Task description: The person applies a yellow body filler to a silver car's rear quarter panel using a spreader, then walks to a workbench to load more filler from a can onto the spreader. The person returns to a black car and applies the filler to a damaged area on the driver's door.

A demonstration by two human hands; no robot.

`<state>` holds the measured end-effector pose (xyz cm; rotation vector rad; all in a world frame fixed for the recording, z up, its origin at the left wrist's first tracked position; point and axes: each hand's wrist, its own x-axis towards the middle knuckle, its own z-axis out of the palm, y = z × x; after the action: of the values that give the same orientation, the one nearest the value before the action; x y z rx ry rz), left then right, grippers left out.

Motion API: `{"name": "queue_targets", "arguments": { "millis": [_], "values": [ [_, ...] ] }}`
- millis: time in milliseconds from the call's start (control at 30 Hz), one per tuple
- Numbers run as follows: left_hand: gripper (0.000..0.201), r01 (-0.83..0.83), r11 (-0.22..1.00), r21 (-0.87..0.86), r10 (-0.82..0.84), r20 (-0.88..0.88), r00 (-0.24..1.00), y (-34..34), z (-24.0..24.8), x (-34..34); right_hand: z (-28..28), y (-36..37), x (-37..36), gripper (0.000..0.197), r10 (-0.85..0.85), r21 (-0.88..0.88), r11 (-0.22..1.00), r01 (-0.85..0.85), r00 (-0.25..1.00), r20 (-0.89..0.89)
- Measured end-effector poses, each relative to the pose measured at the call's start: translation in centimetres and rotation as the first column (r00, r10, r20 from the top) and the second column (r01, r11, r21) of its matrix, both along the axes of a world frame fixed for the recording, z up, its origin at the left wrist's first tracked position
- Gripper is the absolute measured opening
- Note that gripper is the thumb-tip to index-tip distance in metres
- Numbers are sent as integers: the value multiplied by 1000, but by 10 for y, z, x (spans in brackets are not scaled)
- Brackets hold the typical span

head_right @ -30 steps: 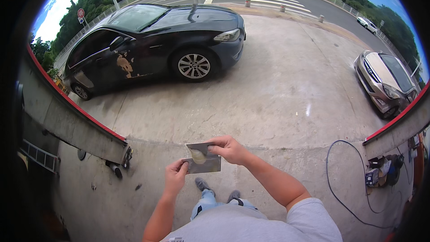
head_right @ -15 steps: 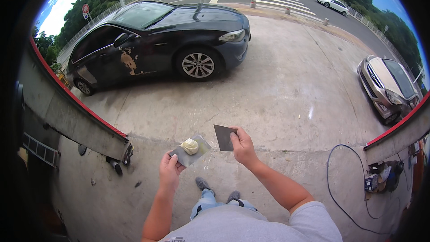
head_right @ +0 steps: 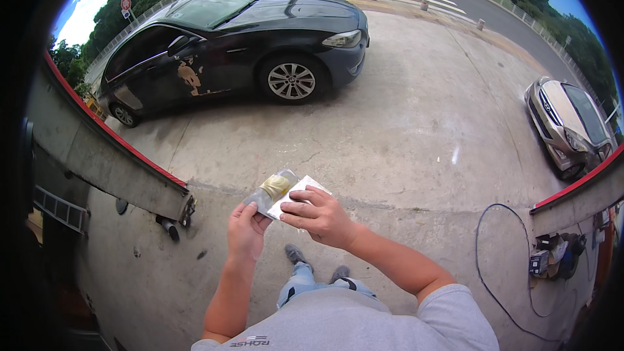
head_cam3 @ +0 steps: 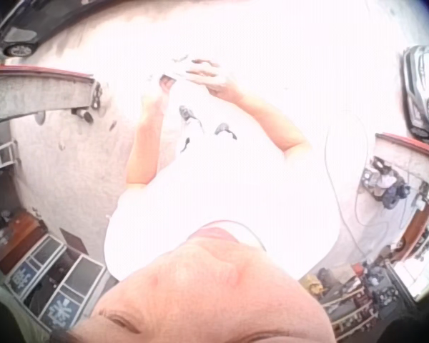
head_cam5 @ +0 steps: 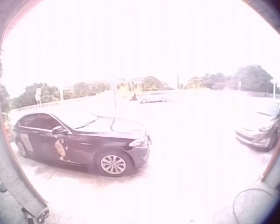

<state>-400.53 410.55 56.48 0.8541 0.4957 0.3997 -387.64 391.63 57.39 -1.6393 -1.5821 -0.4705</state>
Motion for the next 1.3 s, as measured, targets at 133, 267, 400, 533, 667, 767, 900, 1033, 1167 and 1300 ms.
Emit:
{"name": "queue_targets", "arguments": {
  "millis": [133, 267, 400, 533, 667, 767, 900, 1033, 1167, 1300],
  "values": [
    [30, -64, 998, 17, 65, -60, 996, -2, 5, -1, -5, -4, 0, 34, 102, -3, 995, -103, 992, -73],
    [31, 30, 998, 46, -27, -69, 997, -5, 6, 0, -11, -4, 3, 34, -11, 83, 996, 19, 995, -99],
    [31, -30, 999, 19, 32, -74, 997, -7, 8, 3, -14, -2, 1, 34, 95, 45, 995, -91, 989, -116],
    [32, 18, 997, 78, -8, -124, 992, -11, 9, 6, -17, -1, 6, 36, 29, 91, 996, -17, 990, -138],
    [32, 46, 998, 40, -42, -90, 995, -12, 1, 6, -25, -2, 3, 34, 51, 60, 997, -42, 986, -159],
    [32, -2, 1000, 28, 5, -102, 995, -7, -10, 6, -34, -9, -4, 34, 95, 9, 995, -95, 980, -173],
    [31, -24, 993, 114, 35, -93, 995, -1, -22, 5, -42, -17, 8, 26, 11, 25, 1000, 2, 864, -503],
    [32, 109, 919, 378, -70, -116, 991, 2, -23, -5, -45, -11, 36, 20, -22, 1, 994, 108, 208, -978],
    [34, 226, 812, 538, -195, -115, 974, -2, -24, -9, -52, -5, 38, 18, 15, 34, 993, 111, 170, -985],
    [35, 219, 770, 600, -185, -118, 976, -13, -36, 2, -67, 5, 14, 17, 41, 60, 992, 114, 158, -986]
  ]
}}
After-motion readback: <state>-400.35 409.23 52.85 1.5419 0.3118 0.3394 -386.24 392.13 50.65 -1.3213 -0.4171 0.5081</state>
